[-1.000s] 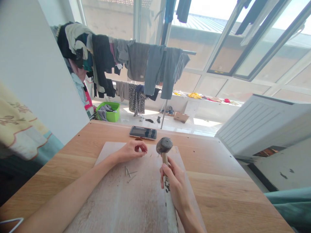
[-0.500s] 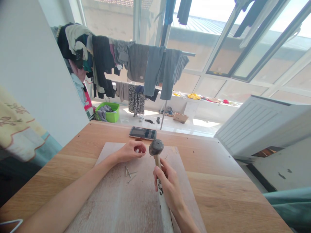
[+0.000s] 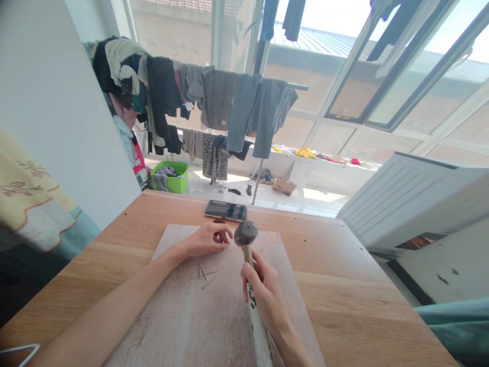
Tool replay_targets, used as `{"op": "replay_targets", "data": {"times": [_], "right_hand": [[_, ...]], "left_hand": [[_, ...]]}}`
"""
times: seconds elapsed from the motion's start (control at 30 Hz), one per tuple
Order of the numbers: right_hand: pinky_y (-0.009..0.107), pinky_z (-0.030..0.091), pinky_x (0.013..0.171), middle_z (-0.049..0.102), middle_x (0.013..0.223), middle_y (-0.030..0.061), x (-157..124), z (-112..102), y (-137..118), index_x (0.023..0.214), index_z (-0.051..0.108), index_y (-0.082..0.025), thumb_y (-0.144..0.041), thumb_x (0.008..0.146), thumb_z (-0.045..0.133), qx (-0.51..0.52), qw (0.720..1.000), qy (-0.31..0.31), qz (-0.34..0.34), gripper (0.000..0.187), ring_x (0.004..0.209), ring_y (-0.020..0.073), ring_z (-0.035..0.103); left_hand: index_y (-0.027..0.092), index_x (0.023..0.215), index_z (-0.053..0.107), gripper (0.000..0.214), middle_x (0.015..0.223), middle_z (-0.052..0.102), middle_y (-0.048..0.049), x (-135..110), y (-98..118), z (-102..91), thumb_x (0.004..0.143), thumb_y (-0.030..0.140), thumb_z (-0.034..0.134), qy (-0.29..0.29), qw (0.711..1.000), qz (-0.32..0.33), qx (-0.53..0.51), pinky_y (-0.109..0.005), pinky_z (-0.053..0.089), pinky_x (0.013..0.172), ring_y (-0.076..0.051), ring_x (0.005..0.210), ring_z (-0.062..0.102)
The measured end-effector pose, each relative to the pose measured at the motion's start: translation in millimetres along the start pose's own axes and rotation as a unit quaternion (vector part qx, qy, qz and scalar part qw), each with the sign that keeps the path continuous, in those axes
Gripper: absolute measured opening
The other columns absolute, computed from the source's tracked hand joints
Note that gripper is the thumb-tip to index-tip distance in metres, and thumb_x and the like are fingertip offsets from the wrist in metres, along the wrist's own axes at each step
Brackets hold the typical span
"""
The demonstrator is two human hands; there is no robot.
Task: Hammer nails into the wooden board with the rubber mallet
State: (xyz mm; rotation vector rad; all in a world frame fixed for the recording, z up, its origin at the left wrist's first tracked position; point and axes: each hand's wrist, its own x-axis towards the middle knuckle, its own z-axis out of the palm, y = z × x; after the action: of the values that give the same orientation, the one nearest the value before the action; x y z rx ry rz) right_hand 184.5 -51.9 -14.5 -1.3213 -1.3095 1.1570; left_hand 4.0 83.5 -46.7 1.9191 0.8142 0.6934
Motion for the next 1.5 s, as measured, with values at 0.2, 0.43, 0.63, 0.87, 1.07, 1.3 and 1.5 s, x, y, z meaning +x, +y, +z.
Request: {"op": "replay_targets", "data": {"times": [0.2,0.43,0.63,0.87,1.07,1.3,1.5], "right_hand": [[0.022,0.034,0.045,0.045,0.062,-0.0073,-2,4,2,0.12,0.057,-0.016,-0.051,0.091,0.053,0.011,1.0,-0.02,0.0,0.045,0.044,0.0091,0.044],[0.022,0.036,0.043,0.045,0.064,-0.0065,-4,6,5,0.118,0.059,-0.016,-0.051,0.092,0.053,-0.004,0.999,-0.044,0.014,0.044,0.044,0.0088,0.045],[0.021,0.038,0.041,0.045,0.062,-0.0065,-4,10,5,0.123,0.059,-0.015,-0.052,0.091,0.054,0.0,0.999,-0.032,0.004,0.049,0.044,0.0086,0.044],[0.021,0.036,0.04,0.046,0.06,-0.0058,-2,5,7,0.119,0.062,-0.014,-0.052,0.089,0.057,0.004,1.0,-0.02,0.012,0.049,0.043,0.0089,0.044],[0.023,0.038,0.043,0.05,0.06,-0.0044,-1,0,0,0.112,0.063,-0.014,-0.052,0.087,0.056,0.0,1.0,0.008,0.008,0.046,0.045,0.0108,0.046],[0.022,0.035,0.044,0.051,0.061,-0.0044,-2,-1,4,0.101,0.062,-0.017,-0.049,0.091,0.055,0.006,1.0,0.006,-0.011,0.034,0.045,0.0098,0.046],[0.022,0.037,0.044,0.05,0.061,-0.0045,-1,-2,4,0.097,0.061,-0.017,-0.05,0.09,0.055,0.008,1.0,0.011,-0.014,0.034,0.045,0.0096,0.046]], "left_hand": [[0.016,0.102,0.068,0.034,0.074,0.071,0.0016,0,0,-0.2,0.068,0.011,0.067,0.01,1.0,0.006,-0.013,-0.02,0.041,0.062,-0.01,0.064,0.057],[0.014,0.099,0.068,0.035,0.069,0.066,0.004,0,1,0.4,0.065,0.005,0.063,0.015,1.0,0.003,-0.009,-0.02,0.041,0.062,-0.009,0.063,0.056],[0.014,0.096,0.068,0.033,0.07,0.063,0.0039,-2,6,-0.2,0.065,0.003,0.062,0.011,1.0,0.006,0.001,-0.02,0.041,0.062,-0.009,0.063,0.055],[0.015,0.103,0.061,0.033,0.084,0.063,0.0004,-2,9,-3.5,0.07,0.015,0.065,-0.028,0.999,0.005,0.032,-0.022,0.046,0.065,-0.011,0.07,0.056],[0.02,0.09,0.063,0.035,0.095,0.061,-0.0023,-17,46,-29.2,0.062,0.039,0.074,-0.157,0.948,-0.07,0.268,-0.025,0.042,0.061,-0.017,0.076,0.056],[0.019,0.066,0.065,0.014,0.071,0.061,-0.0005,-25,78,-10.9,0.058,0.028,0.074,-0.241,0.892,-0.104,0.369,-0.027,0.036,0.053,-0.016,0.06,0.052],[0.018,0.072,0.065,0.009,0.094,0.062,-0.0031,-20,64,-21.4,0.066,0.023,0.069,-0.178,0.92,-0.044,0.345,-0.025,0.036,0.054,-0.014,0.068,0.054]]}}
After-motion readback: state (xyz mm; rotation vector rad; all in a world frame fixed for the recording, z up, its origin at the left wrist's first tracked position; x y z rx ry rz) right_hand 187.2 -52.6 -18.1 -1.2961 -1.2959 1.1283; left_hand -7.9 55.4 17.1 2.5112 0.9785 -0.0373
